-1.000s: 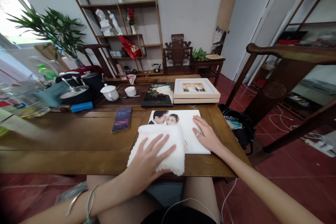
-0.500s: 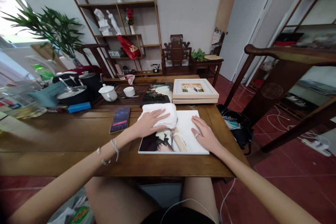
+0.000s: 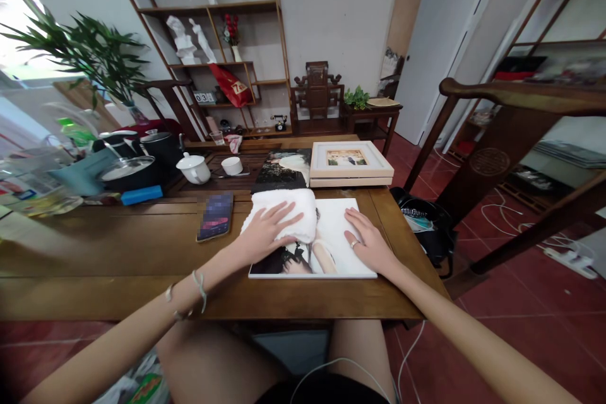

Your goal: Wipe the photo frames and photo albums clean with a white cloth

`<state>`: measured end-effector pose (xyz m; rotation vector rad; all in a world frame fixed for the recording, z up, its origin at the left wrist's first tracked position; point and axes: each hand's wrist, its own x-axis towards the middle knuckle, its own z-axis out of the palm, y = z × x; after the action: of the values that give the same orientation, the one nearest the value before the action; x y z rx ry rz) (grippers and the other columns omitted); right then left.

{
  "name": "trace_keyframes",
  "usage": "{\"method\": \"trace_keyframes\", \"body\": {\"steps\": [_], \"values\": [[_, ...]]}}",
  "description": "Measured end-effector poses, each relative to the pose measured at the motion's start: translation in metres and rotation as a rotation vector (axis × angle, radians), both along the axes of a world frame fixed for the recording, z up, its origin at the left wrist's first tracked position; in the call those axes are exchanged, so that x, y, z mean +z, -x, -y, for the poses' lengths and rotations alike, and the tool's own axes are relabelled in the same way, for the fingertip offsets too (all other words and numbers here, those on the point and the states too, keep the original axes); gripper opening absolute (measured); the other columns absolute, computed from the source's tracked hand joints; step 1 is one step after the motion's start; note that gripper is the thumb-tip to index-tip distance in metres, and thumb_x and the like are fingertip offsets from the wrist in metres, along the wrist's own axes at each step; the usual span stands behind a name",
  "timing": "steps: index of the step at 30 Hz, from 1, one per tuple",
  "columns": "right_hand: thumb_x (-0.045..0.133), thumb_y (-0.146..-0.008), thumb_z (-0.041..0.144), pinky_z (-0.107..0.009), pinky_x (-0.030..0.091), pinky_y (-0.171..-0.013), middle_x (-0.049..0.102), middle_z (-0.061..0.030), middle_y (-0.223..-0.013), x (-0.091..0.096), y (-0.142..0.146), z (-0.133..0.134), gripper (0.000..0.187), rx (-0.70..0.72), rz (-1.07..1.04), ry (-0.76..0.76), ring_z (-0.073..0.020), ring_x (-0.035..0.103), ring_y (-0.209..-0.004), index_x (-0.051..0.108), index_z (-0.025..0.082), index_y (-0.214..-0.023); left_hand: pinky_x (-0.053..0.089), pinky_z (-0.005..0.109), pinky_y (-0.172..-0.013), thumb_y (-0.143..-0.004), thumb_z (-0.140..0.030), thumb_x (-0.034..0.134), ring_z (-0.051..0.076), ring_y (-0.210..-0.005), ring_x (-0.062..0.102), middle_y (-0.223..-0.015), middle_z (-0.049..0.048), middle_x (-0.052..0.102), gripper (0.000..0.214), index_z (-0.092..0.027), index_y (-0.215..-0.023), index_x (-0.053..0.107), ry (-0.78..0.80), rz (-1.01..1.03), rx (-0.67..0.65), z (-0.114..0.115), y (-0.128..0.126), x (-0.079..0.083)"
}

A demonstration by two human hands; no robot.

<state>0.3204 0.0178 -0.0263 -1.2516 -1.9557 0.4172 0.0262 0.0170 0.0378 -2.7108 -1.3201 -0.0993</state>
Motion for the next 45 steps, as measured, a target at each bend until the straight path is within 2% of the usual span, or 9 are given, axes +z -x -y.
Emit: {"method": "trace_keyframes", "body": {"steps": [7, 10, 14, 23, 26, 30, 34, 42, 45], "values": [[0.049, -0.091, 0.037, -0.051, 0.031, -0.115, 0.051, -0.0111, -0.143, 0.0, -0.001, 0.0, 0.044, 0.012, 0.033, 0.021, -0.0279, 0.042, -0.136, 0.057, 0.021, -0.131, 0.025, 0.055, -0.111, -0.093, -0.063, 0.038, 0.03, -0.144, 0.023, -0.159, 0.0033, 0.02, 0.065, -0.037, -0.15, 0.022, -0.074, -0.008, -0.109, 0.104, -0.009, -0.01], [0.049, -0.091, 0.037, -0.051, 0.031, -0.115, 0.05, -0.0116, -0.143, 0.0, -0.002, 0.0, 0.044, 0.014, 0.036, 0.019, -0.0278, 0.042, -0.136, 0.057, 0.021, -0.131, 0.025, 0.054, -0.111, -0.091, -0.065, 0.04, 0.031, -0.143, 0.025, -0.159, 0.0046, 0.021, 0.069, -0.035, -0.151, 0.022, -0.085, -0.008, -0.155, 0.122, -0.012, -0.009], [0.049, -0.09, 0.036, -0.052, 0.032, -0.114, 0.051, -0.0128, -0.142, 0.0, -0.002, 0.001, 0.044, 0.012, 0.036, 0.006, -0.0279, 0.043, -0.135, 0.057, 0.02, -0.13, 0.028, 0.053, -0.11, -0.094, -0.062, 0.04, 0.029, -0.142, 0.028, -0.157, 0.0035, 0.025, 0.062, -0.037, -0.149, 0.026, 0.005, 0.03, -0.11, 0.096, -0.015, -0.001], [0.049, -0.09, 0.036, -0.053, 0.033, -0.114, 0.051, -0.014, -0.142, 0.001, -0.001, 0.0, 0.044, 0.011, 0.035, 0.011, -0.0286, 0.043, -0.135, 0.057, 0.019, -0.13, 0.03, 0.059, -0.107, -0.096, -0.061, 0.035, 0.029, -0.144, 0.024, -0.158, 0.0073, 0.024, 0.06, -0.033, -0.149, 0.028, 0.115, 0.051, 0.016, -0.015, -0.03, 0.01], [0.049, -0.09, 0.035, -0.054, 0.033, -0.113, 0.051, -0.0135, -0.142, 0.0, -0.001, -0.001, 0.044, 0.011, 0.04, 0.012, -0.0283, 0.044, -0.134, 0.056, 0.02, -0.13, 0.031, 0.059, -0.106, -0.097, -0.059, 0.035, 0.029, -0.143, 0.025, -0.157, 0.0081, 0.025, 0.058, -0.032, -0.148, 0.03, 0.096, 0.038, 0.03, -0.033, -0.035, 0.01], [0.049, -0.09, 0.034, -0.054, 0.033, -0.113, 0.05, -0.0131, -0.142, -0.001, -0.001, -0.001, 0.043, 0.007, 0.045, 0.008, -0.0282, 0.044, -0.135, 0.056, 0.02, -0.131, 0.035, 0.058, -0.104, -0.098, -0.056, 0.036, 0.03, -0.143, 0.025, -0.157, 0.0091, 0.026, 0.057, -0.029, -0.149, 0.03, 0.054, -0.002, 0.041, -0.034, -0.04, 0.008], [0.048, -0.09, 0.035, -0.053, 0.033, -0.113, 0.05, -0.0142, -0.143, -0.001, -0.002, -0.001, 0.044, 0.011, 0.046, 0.011, -0.0285, 0.043, -0.135, 0.057, 0.018, -0.13, 0.036, 0.057, -0.104, -0.098, -0.053, 0.036, 0.031, -0.143, 0.026, -0.157, 0.009, 0.026, 0.056, -0.029, -0.149, 0.031, -0.036, -0.037, 0.048, -0.009, -0.044, 0.001], [0.049, -0.091, 0.036, -0.053, 0.033, -0.113, 0.051, -0.0134, -0.142, -0.001, -0.002, 0.0, 0.043, 0.02, 0.042, -0.004, -0.0282, 0.043, -0.135, 0.057, 0.02, -0.13, 0.041, 0.056, -0.101, -0.092, -0.062, 0.043, 0.032, -0.141, 0.03, -0.155, 0.0087, 0.03, 0.065, -0.031, -0.148, 0.033, -0.161, -0.042, -0.001, 0.098, -0.056, -0.009], [0.048, -0.091, 0.035, -0.053, 0.033, -0.113, 0.051, -0.0142, -0.142, -0.001, -0.002, 0.0, 0.044, 0.035, 0.048, -0.012, -0.028, 0.042, -0.136, 0.056, 0.019, -0.131, 0.042, 0.055, -0.099, -0.092, -0.064, 0.042, 0.033, -0.139, 0.033, -0.154, 0.0088, 0.033, 0.065, -0.031, -0.147, 0.034, -0.163, -0.036, -0.043, 0.117, -0.06, -0.007]]}}
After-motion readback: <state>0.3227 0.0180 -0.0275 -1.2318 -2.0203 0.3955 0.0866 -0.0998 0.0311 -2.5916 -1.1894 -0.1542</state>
